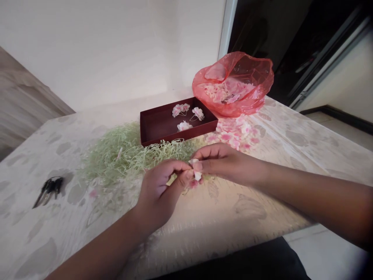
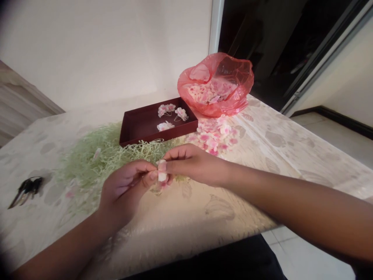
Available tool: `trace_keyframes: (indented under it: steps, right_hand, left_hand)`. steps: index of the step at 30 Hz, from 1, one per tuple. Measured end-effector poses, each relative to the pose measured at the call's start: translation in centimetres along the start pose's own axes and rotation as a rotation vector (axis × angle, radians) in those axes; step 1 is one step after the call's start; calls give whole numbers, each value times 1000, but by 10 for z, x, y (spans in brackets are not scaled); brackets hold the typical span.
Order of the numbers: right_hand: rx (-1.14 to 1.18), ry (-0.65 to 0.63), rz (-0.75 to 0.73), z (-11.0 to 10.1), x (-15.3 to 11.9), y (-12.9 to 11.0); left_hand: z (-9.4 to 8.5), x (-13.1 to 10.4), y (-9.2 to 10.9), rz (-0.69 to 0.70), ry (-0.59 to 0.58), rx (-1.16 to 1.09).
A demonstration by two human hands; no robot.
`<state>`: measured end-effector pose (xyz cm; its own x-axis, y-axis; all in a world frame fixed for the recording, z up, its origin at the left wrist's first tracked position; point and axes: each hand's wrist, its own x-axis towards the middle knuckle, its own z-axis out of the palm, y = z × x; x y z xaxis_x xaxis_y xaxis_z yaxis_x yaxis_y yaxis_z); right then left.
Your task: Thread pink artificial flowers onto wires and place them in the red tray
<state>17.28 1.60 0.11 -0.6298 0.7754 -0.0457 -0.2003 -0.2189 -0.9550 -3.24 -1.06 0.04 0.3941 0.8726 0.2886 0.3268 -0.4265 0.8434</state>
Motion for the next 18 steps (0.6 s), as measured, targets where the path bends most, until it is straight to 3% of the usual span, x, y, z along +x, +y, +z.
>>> trace_keyframes:
  steps: [3,6,9,13,18]
  right_hand:
    - [127,50,3,-1,3,3]
    - [178,151,6,-3,6,4]
    - [133,215,-1,-6,6,1]
    - [3,245,12,-10,6,-3]
    - [-282,278,25,-15,3,-10]
  left_hand:
    - [4,1,-5,-58,73,-183]
    - [7,0,-9,8,84,-299]
    - [5,0,-9,28,106,-144]
    - [0,2,-3,-96,199,162]
    - [-1,7,-2,-119,272,121]
